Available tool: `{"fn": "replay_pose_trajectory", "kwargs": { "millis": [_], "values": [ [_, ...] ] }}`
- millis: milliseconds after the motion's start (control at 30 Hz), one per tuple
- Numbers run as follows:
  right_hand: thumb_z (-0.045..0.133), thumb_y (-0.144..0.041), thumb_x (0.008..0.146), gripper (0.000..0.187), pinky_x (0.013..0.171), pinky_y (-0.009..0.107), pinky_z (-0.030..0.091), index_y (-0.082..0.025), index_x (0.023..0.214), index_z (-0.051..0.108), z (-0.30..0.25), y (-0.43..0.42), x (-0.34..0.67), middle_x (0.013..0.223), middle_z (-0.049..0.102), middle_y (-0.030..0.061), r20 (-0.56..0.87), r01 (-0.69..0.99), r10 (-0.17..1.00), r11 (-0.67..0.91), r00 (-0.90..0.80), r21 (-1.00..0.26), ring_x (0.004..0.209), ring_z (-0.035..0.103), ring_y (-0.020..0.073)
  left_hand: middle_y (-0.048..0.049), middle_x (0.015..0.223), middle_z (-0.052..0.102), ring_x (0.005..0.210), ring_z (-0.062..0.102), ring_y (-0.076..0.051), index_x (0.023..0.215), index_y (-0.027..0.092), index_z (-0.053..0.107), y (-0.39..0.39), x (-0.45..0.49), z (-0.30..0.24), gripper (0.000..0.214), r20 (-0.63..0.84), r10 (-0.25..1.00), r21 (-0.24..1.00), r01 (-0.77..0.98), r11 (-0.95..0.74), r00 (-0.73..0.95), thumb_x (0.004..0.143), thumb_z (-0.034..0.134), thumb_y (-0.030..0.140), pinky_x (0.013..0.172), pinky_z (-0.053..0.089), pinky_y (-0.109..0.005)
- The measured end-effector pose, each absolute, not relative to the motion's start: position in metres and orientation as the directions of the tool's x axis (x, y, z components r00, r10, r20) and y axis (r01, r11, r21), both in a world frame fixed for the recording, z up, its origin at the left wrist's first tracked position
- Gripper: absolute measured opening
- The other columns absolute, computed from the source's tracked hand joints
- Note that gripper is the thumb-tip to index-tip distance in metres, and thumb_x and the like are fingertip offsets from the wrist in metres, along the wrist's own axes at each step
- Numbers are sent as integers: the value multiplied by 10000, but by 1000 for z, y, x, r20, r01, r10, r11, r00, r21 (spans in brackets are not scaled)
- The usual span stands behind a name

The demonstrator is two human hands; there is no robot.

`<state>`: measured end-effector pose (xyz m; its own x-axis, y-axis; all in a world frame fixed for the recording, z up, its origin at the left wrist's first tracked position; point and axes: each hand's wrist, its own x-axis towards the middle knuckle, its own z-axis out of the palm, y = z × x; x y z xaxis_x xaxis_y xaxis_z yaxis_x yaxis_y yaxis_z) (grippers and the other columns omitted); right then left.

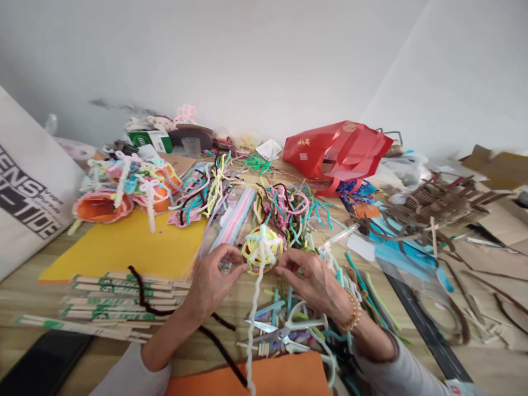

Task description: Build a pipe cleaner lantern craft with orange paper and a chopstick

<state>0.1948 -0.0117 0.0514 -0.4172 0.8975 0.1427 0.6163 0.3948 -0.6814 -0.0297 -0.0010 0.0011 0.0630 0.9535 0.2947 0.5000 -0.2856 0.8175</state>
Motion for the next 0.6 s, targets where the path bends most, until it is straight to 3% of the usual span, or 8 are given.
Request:
{"fn": "replay_pose_trajectory", "kwargs": {
  "millis": [100, 200, 300, 367, 500, 600],
  "values": [
    [543, -306, 907, 205, 575, 207, 349, -164, 777, 612, 55, -18, 190, 668, 575, -25, 18, 597, 868, 356, -496, -719, 604, 492, 94, 2, 714, 660, 701, 642, -161, 730, 192, 588, -1, -29, -2, 104, 289, 954, 810, 511, -289, 83, 760, 637, 279, 667, 496, -262],
    [537, -388, 912, 260, 555, 189, 360, -157, 841, 632, 49, -23, 181, 678, 569, -24, -70, 478, 798, 286, -599, -831, 605, 495, 86, 3, 670, 643, 668, 620, -156, 685, 188, 578, -2, -27, -1, 169, 274, 954, 812, 502, -298, 123, 782, 618, 320, 659, 486, -262],
    [539, -492, 888, 355, 494, 173, 380, -150, 923, 630, 34, -25, 173, 646, 533, -32, -223, 324, 685, 19, -693, -946, 548, 498, 81, 5, 643, 632, 643, 598, -150, 656, 185, 576, -4, -23, 1, 222, 244, 956, 811, 506, -294, 165, 811, 591, 343, 642, 467, -257],
    [598, -541, 828, 418, 499, 172, 420, -157, 990, 636, 24, -25, 168, 701, 557, -22, -296, 229, 573, -188, -764, -955, 577, 535, 89, 8, 619, 614, 618, 576, -144, 637, 181, 569, -5, -21, 0, 263, 227, 953, 813, 500, -298, 199, 836, 562, 353, 616, 450, -250],
    [661, -532, 775, 397, 681, 201, 485, -154, 896, 680, 14, -24, 166, 818, 629, 14, -273, 157, 462, -275, -844, -948, 753, 601, 113, 28, 541, 548, 553, 514, -127, 597, 176, 540, -7, -21, -6, 324, 179, 952, 832, 478, -280, 247, 864, 524, 359, 552, 401, -233],
    [601, -535, 826, 405, 700, 214, 509, -140, 884, 667, 15, -22, 170, 865, 671, 44, -278, 148, 369, -342, -887, -928, 784, 650, 127, 42, 492, 505, 514, 476, -117, 582, 175, 536, -8, -21, -8, 335, 148, 954, 843, 472, -260, 261, 864, 519, 354, 523, 375, -226]
  ]
}}
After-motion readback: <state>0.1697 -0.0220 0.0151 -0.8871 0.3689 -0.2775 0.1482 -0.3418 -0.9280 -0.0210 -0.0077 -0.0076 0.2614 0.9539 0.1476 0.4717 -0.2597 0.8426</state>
